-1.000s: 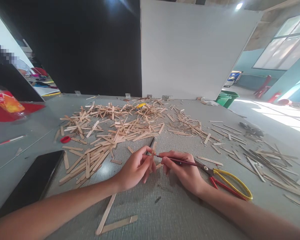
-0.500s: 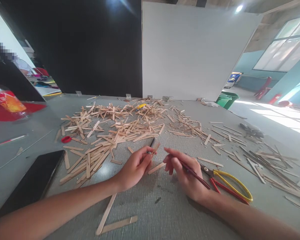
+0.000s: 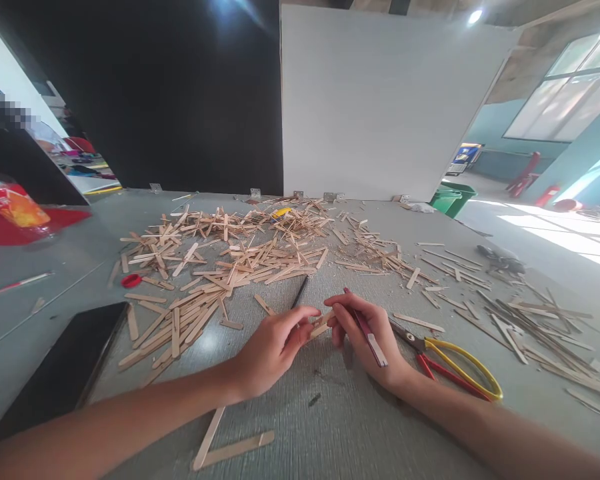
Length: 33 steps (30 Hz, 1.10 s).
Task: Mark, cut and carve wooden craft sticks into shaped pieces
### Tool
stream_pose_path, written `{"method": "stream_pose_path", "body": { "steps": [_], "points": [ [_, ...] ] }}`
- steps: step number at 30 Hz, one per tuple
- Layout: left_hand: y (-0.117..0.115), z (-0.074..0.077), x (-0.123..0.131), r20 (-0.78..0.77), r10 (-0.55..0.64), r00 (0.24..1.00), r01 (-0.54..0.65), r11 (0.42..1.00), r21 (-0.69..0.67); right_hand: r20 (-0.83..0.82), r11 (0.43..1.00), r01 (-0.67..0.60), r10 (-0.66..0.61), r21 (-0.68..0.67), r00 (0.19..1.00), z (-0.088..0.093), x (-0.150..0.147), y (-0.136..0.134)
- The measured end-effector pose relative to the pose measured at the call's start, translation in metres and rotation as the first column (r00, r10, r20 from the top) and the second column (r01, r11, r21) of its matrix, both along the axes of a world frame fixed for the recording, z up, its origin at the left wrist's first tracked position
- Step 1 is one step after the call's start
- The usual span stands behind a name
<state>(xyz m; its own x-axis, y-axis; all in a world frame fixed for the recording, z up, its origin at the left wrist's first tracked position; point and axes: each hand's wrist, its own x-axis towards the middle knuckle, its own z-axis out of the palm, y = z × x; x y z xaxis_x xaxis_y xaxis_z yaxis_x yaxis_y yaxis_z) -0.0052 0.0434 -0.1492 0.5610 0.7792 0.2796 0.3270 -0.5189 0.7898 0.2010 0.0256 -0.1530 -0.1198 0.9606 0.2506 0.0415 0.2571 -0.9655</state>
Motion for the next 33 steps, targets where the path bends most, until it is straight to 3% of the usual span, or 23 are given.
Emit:
{"method": "stream_pose_path", "body": {
  "steps": [16, 33],
  "points": [
    [-0.002, -0.010, -0.001, -0.027, 0.042, 0.999, -0.035, 0.972, 0.234, 0.078, 0.997, -0.003, -0.003, 0.071, 0.997, 0.011, -0.001, -0.004],
    [-0.001, -0.011, 0.001, 0.052, 0.029, 0.998, -0.048, 0.904, 0.424, 0.099, 0.999, -0.001, -0.002, 0.035, 0.995, 0.004, -0.001, -0.002]
  ]
}}
